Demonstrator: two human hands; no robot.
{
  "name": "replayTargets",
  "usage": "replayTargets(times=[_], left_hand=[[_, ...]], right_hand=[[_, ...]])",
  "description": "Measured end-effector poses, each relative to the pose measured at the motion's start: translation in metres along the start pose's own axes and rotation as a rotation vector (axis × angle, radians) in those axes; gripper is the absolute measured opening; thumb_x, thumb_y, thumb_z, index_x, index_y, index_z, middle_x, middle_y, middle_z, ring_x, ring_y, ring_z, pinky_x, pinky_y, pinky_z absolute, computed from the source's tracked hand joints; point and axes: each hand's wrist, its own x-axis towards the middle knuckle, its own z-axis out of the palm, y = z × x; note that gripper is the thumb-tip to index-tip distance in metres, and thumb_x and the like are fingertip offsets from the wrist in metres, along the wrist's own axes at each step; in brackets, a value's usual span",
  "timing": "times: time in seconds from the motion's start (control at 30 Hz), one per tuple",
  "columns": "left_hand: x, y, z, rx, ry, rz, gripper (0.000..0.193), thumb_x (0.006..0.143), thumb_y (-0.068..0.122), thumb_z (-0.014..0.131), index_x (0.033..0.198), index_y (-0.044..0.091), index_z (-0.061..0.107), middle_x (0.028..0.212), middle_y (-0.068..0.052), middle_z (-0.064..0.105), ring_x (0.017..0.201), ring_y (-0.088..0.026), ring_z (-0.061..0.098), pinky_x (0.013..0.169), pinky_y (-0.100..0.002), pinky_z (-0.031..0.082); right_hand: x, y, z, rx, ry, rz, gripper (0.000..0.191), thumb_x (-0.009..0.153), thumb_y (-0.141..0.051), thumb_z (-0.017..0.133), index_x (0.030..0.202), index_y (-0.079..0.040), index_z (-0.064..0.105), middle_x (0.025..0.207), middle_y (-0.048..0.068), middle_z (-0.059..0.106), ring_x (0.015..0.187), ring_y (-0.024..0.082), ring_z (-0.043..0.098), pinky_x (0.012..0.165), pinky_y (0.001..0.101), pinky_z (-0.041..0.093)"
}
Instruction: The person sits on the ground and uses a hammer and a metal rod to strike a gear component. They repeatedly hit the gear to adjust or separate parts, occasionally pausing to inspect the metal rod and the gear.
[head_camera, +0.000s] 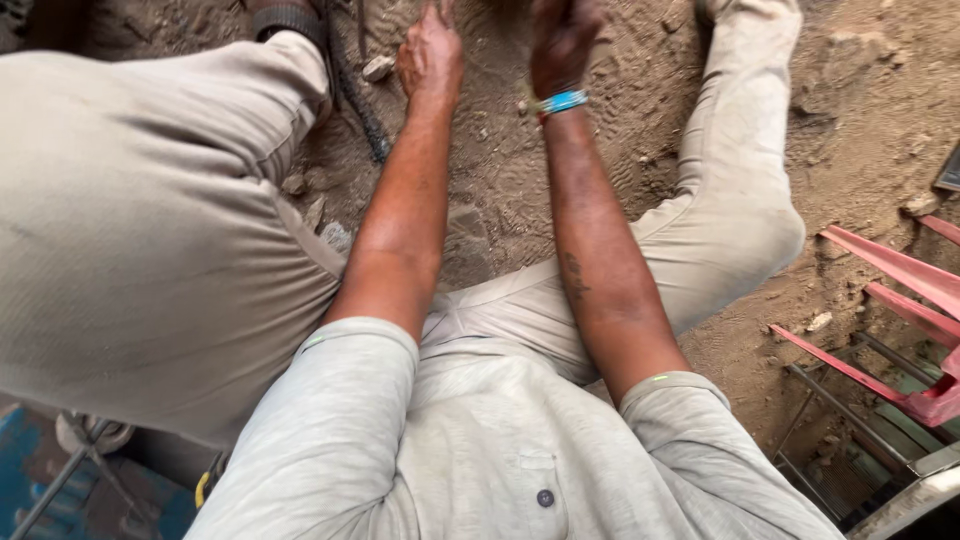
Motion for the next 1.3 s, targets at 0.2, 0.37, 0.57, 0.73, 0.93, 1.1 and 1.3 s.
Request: replayTargets(times=[0.2, 0.37, 0.57, 0.73, 0.93, 1.1, 1.3], left_hand=[[-0.004, -0.002, -0.003, -0.031, 0.044, 0.021, 0.050, 0.110, 0.044, 0.026, 0.125, 0.012, 0.062, 0.082, -0.007, 0.070, 0.067, -0.017, 0.070, 0.055, -0.036, 0.060], [0.002, -0.007, 0.002, -0.276, -0.186, 0.011, 0.062, 0.112, 0.057, 0.028, 0.117, 0.013, 0.070, 0.076, 0.001, 0.060, 0.062, -0.017, 0.055, 0.054, -0.039, 0.045], [0.003, -0.008, -0.008, -0.791, -0.568, -0.203, 0.060, 0.102, 0.067, 0.039, 0.097, 0.012, 0.062, 0.063, 0.006, 0.050, 0.047, -0.006, 0.038, 0.039, -0.025, 0.034], [0.000, -0.009, -0.009, -0.882, -0.613, -0.211, 0.058, 0.100, 0.068, 0.041, 0.094, 0.014, 0.060, 0.061, 0.007, 0.047, 0.047, -0.005, 0.038, 0.038, -0.023, 0.035], [0.006, -0.007, -0.003, -0.842, -0.601, -0.150, 0.057, 0.103, 0.067, 0.040, 0.091, 0.014, 0.059, 0.062, 0.008, 0.049, 0.049, -0.005, 0.040, 0.040, -0.022, 0.037], [0.008, -0.011, 0.000, -0.840, -0.575, -0.153, 0.055, 0.102, 0.065, 0.041, 0.090, 0.015, 0.062, 0.061, 0.008, 0.049, 0.048, -0.005, 0.038, 0.039, -0.023, 0.034], [0.008, -0.011, 0.002, -0.857, -0.547, -0.131, 0.052, 0.103, 0.063, 0.043, 0.091, 0.016, 0.061, 0.059, 0.009, 0.047, 0.046, -0.005, 0.036, 0.037, -0.023, 0.033]], right_hand=[[-0.032, 0.003, 0.004, -0.284, -0.335, 0.531, 0.083, 0.092, -0.085, 0.026, 0.085, -0.011, 0.064, 0.053, -0.006, 0.047, 0.040, 0.003, 0.045, 0.031, 0.0246, 0.035], [-0.013, 0.020, -0.004, -0.137, -0.174, 0.349, 0.077, 0.099, -0.080, 0.036, 0.084, -0.010, 0.062, 0.062, -0.003, 0.053, 0.048, 0.004, 0.051, 0.039, 0.0238, 0.048], [-0.017, 0.023, -0.006, 0.020, -0.115, 0.522, 0.056, 0.099, -0.061, 0.047, 0.079, -0.010, 0.061, 0.062, -0.002, 0.061, 0.046, 0.003, 0.063, 0.035, 0.0213, 0.059], [-0.028, 0.022, -0.006, -0.006, -0.157, 0.533, 0.046, 0.101, -0.052, 0.052, 0.083, -0.011, 0.063, 0.065, -0.004, 0.063, 0.048, 0.003, 0.065, 0.036, 0.0218, 0.060], [-0.029, 0.020, -0.001, -0.021, -0.171, 0.521, 0.053, 0.102, -0.060, 0.048, 0.079, -0.013, 0.060, 0.062, -0.004, 0.058, 0.047, 0.004, 0.060, 0.037, 0.0216, 0.055], [-0.033, 0.016, 0.006, -0.010, -0.224, 0.533, 0.061, 0.100, -0.069, 0.045, 0.074, -0.015, 0.056, 0.060, -0.004, 0.053, 0.047, 0.006, 0.056, 0.040, 0.0259, 0.053], [-0.035, 0.019, 0.010, -0.085, -0.241, 0.477, 0.063, 0.100, -0.071, 0.043, 0.072, -0.015, 0.057, 0.060, -0.006, 0.056, 0.049, 0.004, 0.062, 0.043, 0.0229, 0.060]])
